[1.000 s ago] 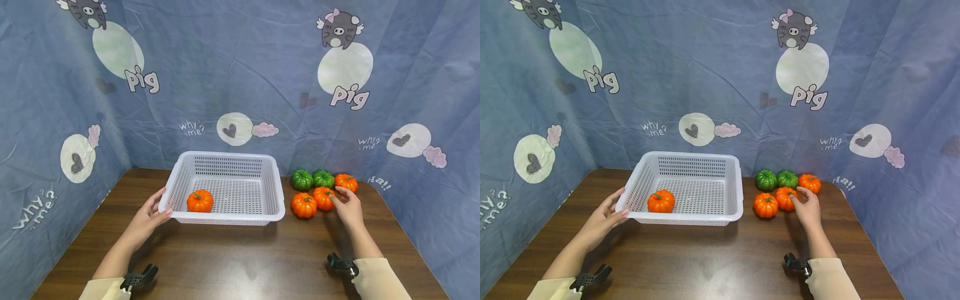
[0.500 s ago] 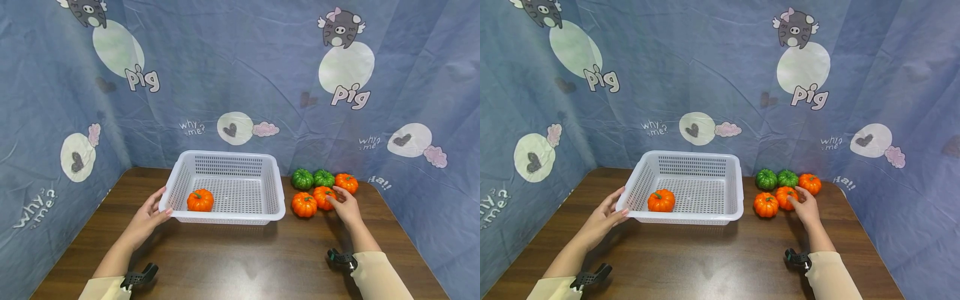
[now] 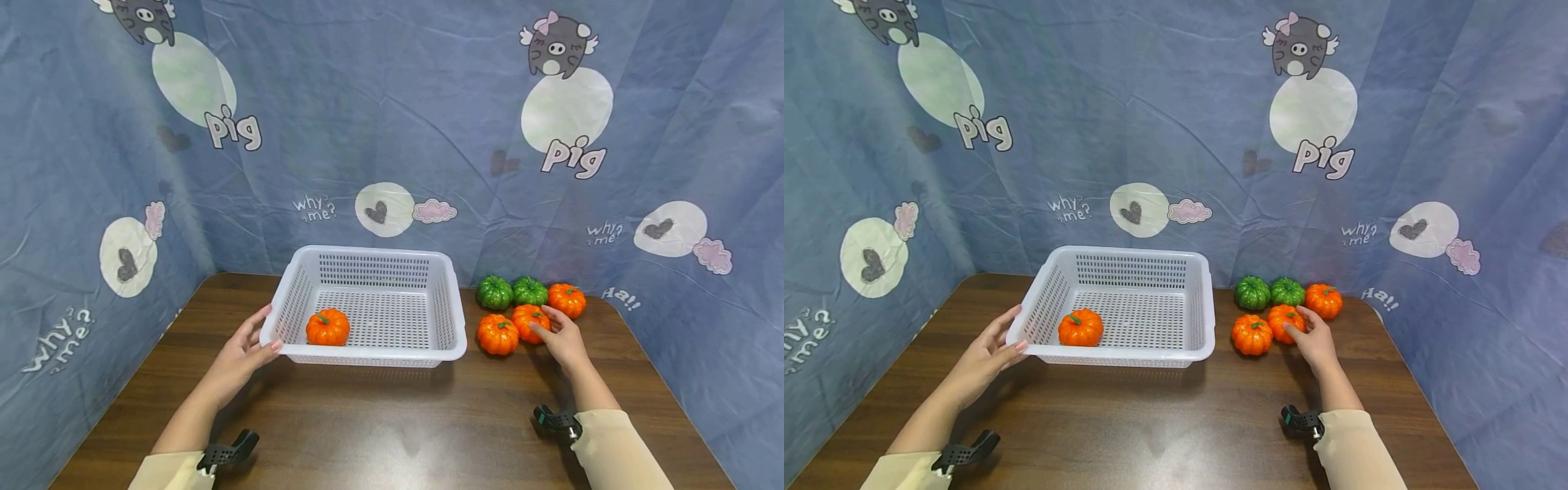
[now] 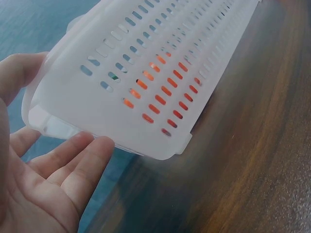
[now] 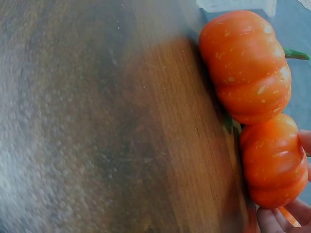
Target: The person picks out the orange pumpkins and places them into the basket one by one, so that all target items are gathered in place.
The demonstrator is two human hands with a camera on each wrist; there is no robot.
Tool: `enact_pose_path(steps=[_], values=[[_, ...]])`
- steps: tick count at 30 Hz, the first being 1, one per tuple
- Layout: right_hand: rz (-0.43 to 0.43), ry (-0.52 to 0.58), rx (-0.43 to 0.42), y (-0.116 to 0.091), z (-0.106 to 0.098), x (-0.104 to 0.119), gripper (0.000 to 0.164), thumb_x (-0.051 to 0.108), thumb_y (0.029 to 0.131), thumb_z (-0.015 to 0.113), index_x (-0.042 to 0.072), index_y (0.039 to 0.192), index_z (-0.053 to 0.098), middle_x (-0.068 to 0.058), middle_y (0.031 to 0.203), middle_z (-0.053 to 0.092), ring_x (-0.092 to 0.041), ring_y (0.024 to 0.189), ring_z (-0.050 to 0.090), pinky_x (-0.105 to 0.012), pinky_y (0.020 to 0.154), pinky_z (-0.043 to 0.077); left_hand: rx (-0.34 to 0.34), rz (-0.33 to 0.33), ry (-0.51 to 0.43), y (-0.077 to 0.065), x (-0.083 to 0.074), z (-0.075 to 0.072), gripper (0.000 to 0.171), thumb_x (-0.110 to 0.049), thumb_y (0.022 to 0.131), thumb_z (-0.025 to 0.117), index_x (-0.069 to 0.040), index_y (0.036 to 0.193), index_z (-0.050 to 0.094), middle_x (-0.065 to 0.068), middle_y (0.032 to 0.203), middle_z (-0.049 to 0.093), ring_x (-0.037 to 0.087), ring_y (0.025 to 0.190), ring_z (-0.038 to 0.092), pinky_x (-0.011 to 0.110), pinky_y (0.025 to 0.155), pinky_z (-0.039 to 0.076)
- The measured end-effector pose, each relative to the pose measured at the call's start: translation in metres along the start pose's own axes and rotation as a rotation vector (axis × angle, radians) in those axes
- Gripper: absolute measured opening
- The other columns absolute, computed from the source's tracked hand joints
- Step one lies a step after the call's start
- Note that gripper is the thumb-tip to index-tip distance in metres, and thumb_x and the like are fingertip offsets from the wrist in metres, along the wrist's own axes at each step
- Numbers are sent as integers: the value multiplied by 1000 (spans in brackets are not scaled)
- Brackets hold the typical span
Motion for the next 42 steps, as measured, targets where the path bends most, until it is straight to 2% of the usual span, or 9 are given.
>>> enact_pose_path(steps=[8,14,23,31,42], values=[[10,-28,21,-1,-2,1,67,20,98,65,-5,151,33,-34,153,31,-50,139,32,-56,116,29,9,14,-9,0,1,0,80,-15,98,65,-15,161,16,29,147,42,10,111,60,21,90,52],[7,-40,34,-2,-3,-1,67,21,99,65,-4,152,33,-34,153,30,-50,140,31,-56,116,29,8,14,-12,-1,0,0,79,-15,98,65,-15,161,16,29,147,42,9,111,60,22,90,53],[7,-51,28,-6,-4,0,61,18,101,62,-5,151,35,-35,151,32,-51,138,32,-56,114,31,9,12,-14,0,0,0,79,-15,99,65,-15,161,16,29,147,42,8,110,60,22,90,53],[11,-65,27,-10,-6,0,61,21,101,62,-4,150,37,-34,151,33,-51,138,34,-56,113,33,9,9,-17,0,-1,0,79,-15,98,65,-16,161,17,29,147,42,13,113,60,23,90,54],[-12,-60,3,-18,-11,7,58,18,101,62,-5,148,39,-33,150,36,-49,136,38,-54,112,36,6,12,-20,0,1,0,79,-14,98,65,-15,161,16,30,147,42,15,114,59,22,90,53]])
Point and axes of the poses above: each hand's wrist, its own y-axis towards the middle knuckle, its own z-axis out of the palm, x = y × z, the point moved 2 cm from there along y, towards the middle knuckle
